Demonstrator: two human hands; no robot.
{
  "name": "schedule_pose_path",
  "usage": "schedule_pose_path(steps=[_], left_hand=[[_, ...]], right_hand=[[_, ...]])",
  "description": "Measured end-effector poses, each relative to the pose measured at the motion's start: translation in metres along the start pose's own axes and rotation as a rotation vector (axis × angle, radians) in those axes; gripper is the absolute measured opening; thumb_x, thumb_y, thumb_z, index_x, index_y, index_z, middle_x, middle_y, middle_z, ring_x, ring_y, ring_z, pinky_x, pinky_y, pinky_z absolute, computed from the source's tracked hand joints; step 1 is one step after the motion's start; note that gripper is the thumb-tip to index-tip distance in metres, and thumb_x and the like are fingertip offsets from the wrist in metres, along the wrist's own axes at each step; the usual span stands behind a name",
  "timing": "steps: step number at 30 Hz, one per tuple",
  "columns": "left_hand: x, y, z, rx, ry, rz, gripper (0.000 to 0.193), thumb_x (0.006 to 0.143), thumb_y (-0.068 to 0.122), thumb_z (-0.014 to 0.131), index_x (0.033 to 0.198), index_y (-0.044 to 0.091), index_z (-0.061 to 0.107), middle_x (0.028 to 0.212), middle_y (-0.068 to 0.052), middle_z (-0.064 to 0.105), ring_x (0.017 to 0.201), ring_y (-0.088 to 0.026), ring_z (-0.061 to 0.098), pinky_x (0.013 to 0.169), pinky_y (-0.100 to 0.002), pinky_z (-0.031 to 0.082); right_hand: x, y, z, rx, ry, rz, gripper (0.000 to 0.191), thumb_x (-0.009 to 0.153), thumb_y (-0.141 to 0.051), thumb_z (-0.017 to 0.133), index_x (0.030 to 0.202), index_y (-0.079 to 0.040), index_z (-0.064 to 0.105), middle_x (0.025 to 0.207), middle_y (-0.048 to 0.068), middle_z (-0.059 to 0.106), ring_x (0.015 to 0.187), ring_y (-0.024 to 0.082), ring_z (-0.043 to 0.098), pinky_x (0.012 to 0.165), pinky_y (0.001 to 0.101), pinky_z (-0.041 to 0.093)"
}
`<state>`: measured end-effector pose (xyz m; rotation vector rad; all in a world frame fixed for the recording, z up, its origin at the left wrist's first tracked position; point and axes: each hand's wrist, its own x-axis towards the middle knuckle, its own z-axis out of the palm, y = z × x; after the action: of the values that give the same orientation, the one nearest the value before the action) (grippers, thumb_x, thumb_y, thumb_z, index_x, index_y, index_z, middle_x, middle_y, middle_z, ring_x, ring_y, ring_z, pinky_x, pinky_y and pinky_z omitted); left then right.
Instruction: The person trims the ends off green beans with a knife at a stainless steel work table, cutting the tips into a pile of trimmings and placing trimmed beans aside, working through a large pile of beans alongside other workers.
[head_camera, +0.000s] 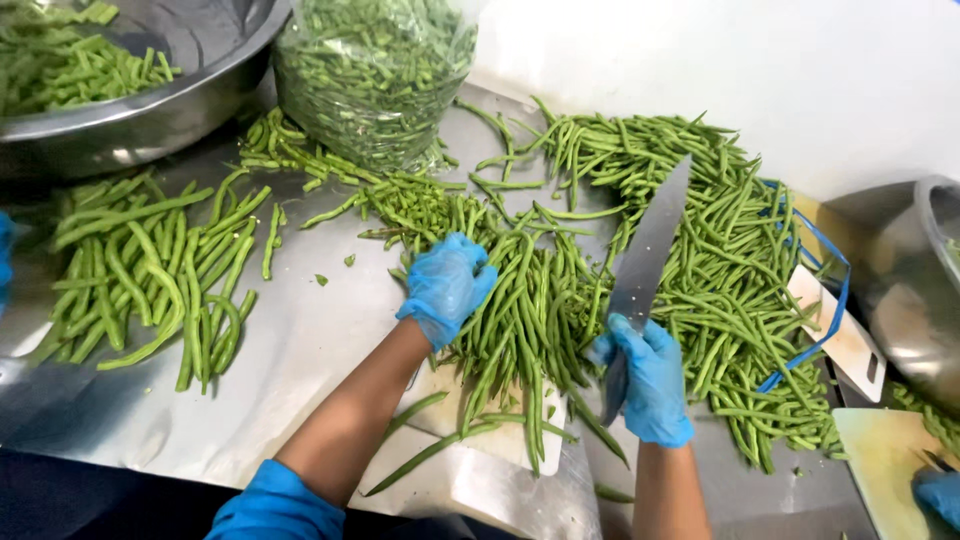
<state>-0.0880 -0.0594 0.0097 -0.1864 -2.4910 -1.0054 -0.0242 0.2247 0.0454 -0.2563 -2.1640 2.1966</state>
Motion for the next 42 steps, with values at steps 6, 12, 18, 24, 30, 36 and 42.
schedule_pose_path(steps=[6, 12, 18, 24, 30, 36, 42], left_hand=[[0.009, 0.009, -0.034, -0.178, -0.332, 0.087, 0.024, 0.083, 0.028, 0.067, 0.095, 0.008, 0.074, 0.083, -0.019, 0.071, 0.076, -0.038, 0.070, 0.072, -0.047, 0.055], [-0.006, 0.031, -0.063, -0.217, -0.383, 0.276, 0.028, 0.082, 0.025, 0.069, 0.103, 0.009, 0.077, 0.086, -0.017, 0.073, 0.079, -0.036, 0.070, 0.072, -0.046, 0.055], [-0.017, 0.041, -0.067, -0.224, -0.255, 0.383, 0.022, 0.083, 0.021, 0.071, 0.099, 0.008, 0.074, 0.085, -0.014, 0.070, 0.078, -0.035, 0.069, 0.072, -0.047, 0.054], [-0.021, 0.047, -0.062, -0.080, -0.069, 0.438, 0.014, 0.087, 0.020, 0.069, 0.094, 0.008, 0.068, 0.086, -0.015, 0.065, 0.076, -0.039, 0.065, 0.066, -0.052, 0.051], [-0.021, 0.063, -0.062, 0.031, -0.208, 0.398, 0.019, 0.090, 0.011, 0.064, 0.109, 0.009, 0.063, 0.100, -0.016, 0.064, 0.078, -0.039, 0.065, 0.063, -0.049, 0.052], [-0.014, 0.069, -0.051, -1.019, -0.047, 0.173, 0.014, 0.104, 0.006, 0.055, 0.118, 0.002, 0.057, 0.107, -0.008, 0.067, 0.091, -0.019, 0.072, 0.081, -0.032, 0.058], [-0.007, 0.063, -0.034, -1.248, 0.097, 0.129, 0.014, 0.106, 0.003, 0.050, 0.119, 0.001, 0.053, 0.114, -0.007, 0.059, 0.096, -0.019, 0.071, 0.086, -0.034, 0.061]], right_hand=[[0.001, -0.036, 0.058, -0.032, -0.125, -0.203, 0.034, 0.091, -0.010, 0.059, 0.124, -0.016, 0.063, 0.091, -0.002, 0.073, 0.055, 0.006, 0.054, 0.049, 0.0231, 0.045], [-0.013, -0.035, 0.085, -0.194, -0.129, -0.208, 0.036, 0.106, -0.034, 0.055, 0.116, -0.001, 0.066, 0.074, -0.002, 0.057, 0.052, 0.006, 0.042, 0.045, 0.0256, 0.035], [-0.016, -0.041, 0.076, -0.357, -0.215, -0.235, 0.043, 0.104, -0.038, 0.049, 0.122, -0.007, 0.072, 0.069, -0.004, 0.056, 0.050, 0.004, 0.041, 0.045, 0.0253, 0.034], [-0.012, -0.048, 0.070, -0.490, -0.236, -0.246, 0.046, 0.109, -0.042, 0.052, 0.100, -0.001, 0.071, 0.064, 0.001, 0.053, 0.049, 0.006, 0.042, 0.045, 0.0262, 0.034], [-0.009, -0.047, 0.083, -0.122, -0.248, -0.078, 0.042, 0.102, -0.046, 0.050, 0.098, -0.007, 0.065, 0.071, 0.001, 0.059, 0.045, 0.007, 0.040, 0.041, 0.0246, 0.030], [0.012, -0.050, 0.067, -0.090, -0.133, -0.054, 0.048, 0.102, -0.051, 0.047, 0.101, -0.007, 0.064, 0.071, 0.003, 0.061, 0.043, 0.009, 0.042, 0.039, 0.0249, 0.031], [0.004, -0.047, 0.065, -0.029, -0.131, -0.095, 0.039, 0.102, -0.053, 0.049, 0.129, -0.028, 0.065, 0.075, 0.002, 0.060, 0.045, 0.008, 0.040, 0.040, 0.0247, 0.031]])
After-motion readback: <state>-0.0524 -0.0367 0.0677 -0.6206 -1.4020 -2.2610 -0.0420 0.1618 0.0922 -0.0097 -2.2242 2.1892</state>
